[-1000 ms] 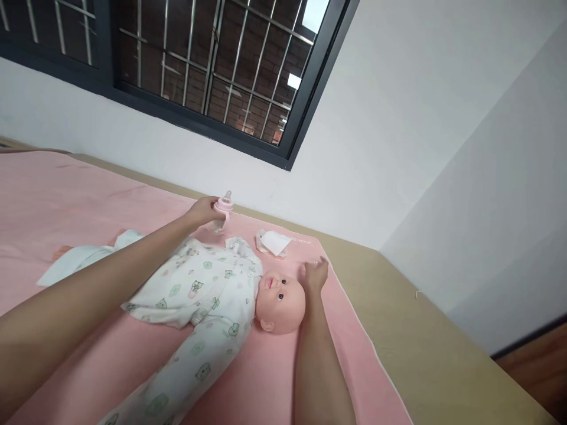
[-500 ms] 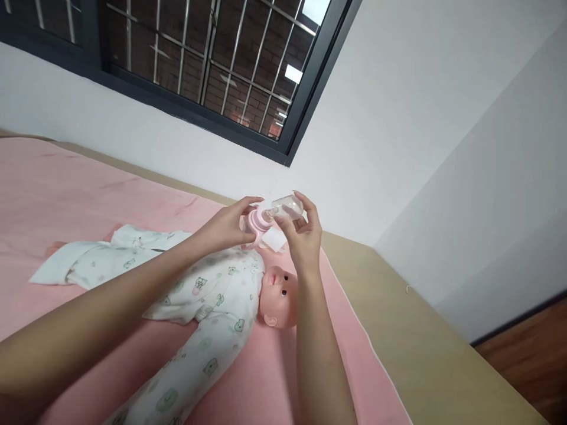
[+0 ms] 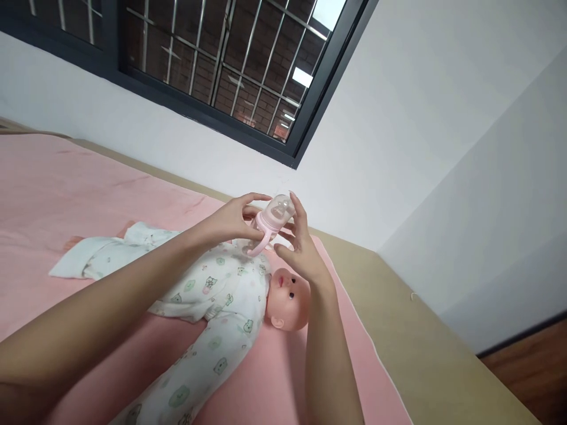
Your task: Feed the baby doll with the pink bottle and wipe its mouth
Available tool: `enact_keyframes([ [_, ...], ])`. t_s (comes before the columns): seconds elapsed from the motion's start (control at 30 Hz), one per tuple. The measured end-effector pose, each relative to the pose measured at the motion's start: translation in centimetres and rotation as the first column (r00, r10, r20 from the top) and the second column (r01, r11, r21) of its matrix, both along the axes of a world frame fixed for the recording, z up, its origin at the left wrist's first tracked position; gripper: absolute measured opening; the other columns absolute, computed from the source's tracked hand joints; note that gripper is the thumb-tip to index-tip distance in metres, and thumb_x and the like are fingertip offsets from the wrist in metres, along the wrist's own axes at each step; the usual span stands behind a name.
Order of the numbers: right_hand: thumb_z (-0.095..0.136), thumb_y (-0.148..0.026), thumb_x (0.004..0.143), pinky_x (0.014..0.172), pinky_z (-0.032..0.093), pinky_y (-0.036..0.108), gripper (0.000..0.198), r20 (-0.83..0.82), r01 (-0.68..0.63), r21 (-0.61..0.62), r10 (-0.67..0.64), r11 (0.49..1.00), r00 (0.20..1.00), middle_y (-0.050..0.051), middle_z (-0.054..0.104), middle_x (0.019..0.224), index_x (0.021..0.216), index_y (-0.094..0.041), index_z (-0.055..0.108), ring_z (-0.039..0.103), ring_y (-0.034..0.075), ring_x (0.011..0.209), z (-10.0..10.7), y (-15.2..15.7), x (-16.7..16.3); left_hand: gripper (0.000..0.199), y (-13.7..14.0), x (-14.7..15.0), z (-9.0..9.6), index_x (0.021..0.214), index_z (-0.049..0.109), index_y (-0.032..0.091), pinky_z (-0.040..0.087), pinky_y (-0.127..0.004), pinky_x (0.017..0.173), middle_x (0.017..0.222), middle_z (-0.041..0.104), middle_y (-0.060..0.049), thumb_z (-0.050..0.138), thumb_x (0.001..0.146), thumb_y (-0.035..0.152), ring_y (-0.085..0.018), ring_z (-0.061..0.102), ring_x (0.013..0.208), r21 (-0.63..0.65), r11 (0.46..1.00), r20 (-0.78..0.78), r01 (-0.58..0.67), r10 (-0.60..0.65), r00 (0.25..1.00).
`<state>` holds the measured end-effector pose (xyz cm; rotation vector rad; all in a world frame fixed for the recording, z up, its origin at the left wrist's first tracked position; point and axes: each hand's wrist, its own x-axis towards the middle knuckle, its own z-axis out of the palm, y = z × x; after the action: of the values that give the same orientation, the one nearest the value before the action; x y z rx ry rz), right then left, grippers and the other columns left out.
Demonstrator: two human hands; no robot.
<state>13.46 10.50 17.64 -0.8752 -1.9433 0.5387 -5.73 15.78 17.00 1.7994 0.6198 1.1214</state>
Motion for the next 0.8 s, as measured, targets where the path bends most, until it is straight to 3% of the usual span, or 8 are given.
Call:
enact_keyframes([
  [0.1, 0.079, -0.038, 0.072, 0.094, 0.056, 0.049, 0.111, -0.010, -0.030, -0.049, 0.030, 0.998, 1.000, 0.008, 0.036, 0.154, 0.154, -0.043, 0.005, 0.061, 0.025, 0.115, -0.2, 0.1, -0.2, 0.081, -0.4, 0.0, 0.3, 0.132, 0.049, 0.023, 0.053, -0.040, 0.088, 0.107, 0.074, -0.007, 0.081, 0.058, 0.027, -0.028, 0.066, 0.106, -0.024, 1.000, 0.002, -0.016, 0.016, 1.000],
  [0.2, 0.083, -0.041, 0.068, 0.092, 0.057, 0.045, 0.120, -0.065, -0.032, -0.037, 0.030, 0.999, 0.997, 0.010, 0.038, 0.152, 0.154, -0.042, -0.002, 0.063, 0.024, 0.112, -0.8, 0.5, -1.2, 0.084, -0.8, 0.3, 0.5, 0.132, 0.050, 0.022, 0.054, -0.040, 0.083, 0.107, 0.074, -0.008, 0.082, 0.055, 0.027, -0.029, 0.068, 0.101, -0.047, 0.998, 0.003, -0.031, 0.032, 0.999],
  [0.37, 0.082, -0.044, 0.068, 0.091, 0.057, 0.043, 0.113, -0.126, 0.022, 0.023, -0.019, 0.999, 0.992, 0.009, 0.041, 0.149, 0.153, -0.042, 0.007, 0.063, 0.024, 0.113, -1.3, 0.7, -2.1, 0.082, -1.2, 0.8, 0.5, 0.134, 0.048, 0.022, 0.055, -0.040, 0.080, 0.116, 0.071, -0.011, 0.080, 0.058, 0.026, -0.029, 0.068, 0.101, -0.065, 0.998, 0.012, -0.008, 0.009, 1.000],
  [0.53, 0.081, -0.046, 0.066, 0.095, 0.055, 0.042, 0.107, -0.204, 0.205, 0.133, -0.175, 0.970, 0.963, 0.008, 0.034, 0.153, 0.151, -0.040, 0.015, 0.055, 0.026, 0.124, -0.8, 1.8, 0.4, 0.078, -1.8, 0.7, 0.2, 0.139, 0.044, 0.024, 0.048, -0.044, 0.097, 0.126, 0.067, -0.011, 0.076, 0.070, 0.042, -0.031, 0.058, 0.122, 0.109, 0.987, -0.062, -0.118, 0.125, 0.990],
  [0.6, 0.079, -0.042, 0.066, 0.093, 0.054, 0.039, 0.105, -0.252, 0.339, 0.166, -0.293, 0.926, 0.922, 0.009, 0.032, 0.154, 0.151, -0.038, 0.016, 0.053, 0.025, 0.125, -1.0, 2.7, 2.6, 0.073, -2.6, 0.6, 0.3, 0.141, 0.042, 0.028, 0.048, -0.041, 0.096, 0.131, 0.064, -0.009, 0.070, 0.076, 0.045, -0.030, 0.055, 0.126, 0.210, 0.970, -0.137, -0.124, 0.155, 0.978],
  [0.67, 0.076, -0.036, 0.067, 0.090, 0.054, 0.036, 0.101, -0.262, 0.491, 0.171, -0.441, 0.854, 0.858, 0.010, 0.034, 0.152, 0.150, -0.035, 0.019, 0.054, 0.024, 0.122, -1.9, 3.7, 5.2, 0.062, -3.9, 0.9, 0.4, 0.139, 0.046, 0.032, 0.049, -0.036, 0.091, 0.131, 0.064, -0.005, 0.066, 0.081, 0.043, -0.028, 0.058, 0.123, 0.285, 0.958, -0.251, -0.010, 0.084, 0.964],
  [0.73, 0.069, -0.030, 0.069, 0.092, 0.051, 0.034, 0.090, -0.207, 0.670, 0.169, -0.638, 0.723, 0.742, 0.010, 0.040, 0.148, 0.148, -0.031, 0.027, 0.053, 0.025, 0.124, -3.7, 4.6, 7.9, 0.051, -5.6, 1.6, 0.1, 0.133, 0.054, 0.033, 0.050, -0.031, 0.085, 0.125, 0.067, -0.004, 0.064, 0.083, 0.040, -0.025, 0.064, 0.113, 0.331, 0.921, -0.406, 0.205, -0.057, 0.912],
  [0.8, 0.062, -0.025, 0.069, 0.094, 0.049, 0.036, 0.083, -0.112, 0.817, 0.141, -0.811, 0.559, 0.574, 0.010, 0.044, 0.144, 0.146, -0.027, 0.033, 0.053, 0.026, 0.122, -6.1, 5.1, 10.2, 0.046, -7.3, 2.7, -0.9, 0.127, 0.060, 0.031, 0.051, -0.029, 0.080, 0.114, 0.071, -0.004, 0.065, 0.082, 0.036, -0.024, 0.068, 0.101, 0.348, 0.807, -0.576, 0.477, -0.218, 0.788],
])
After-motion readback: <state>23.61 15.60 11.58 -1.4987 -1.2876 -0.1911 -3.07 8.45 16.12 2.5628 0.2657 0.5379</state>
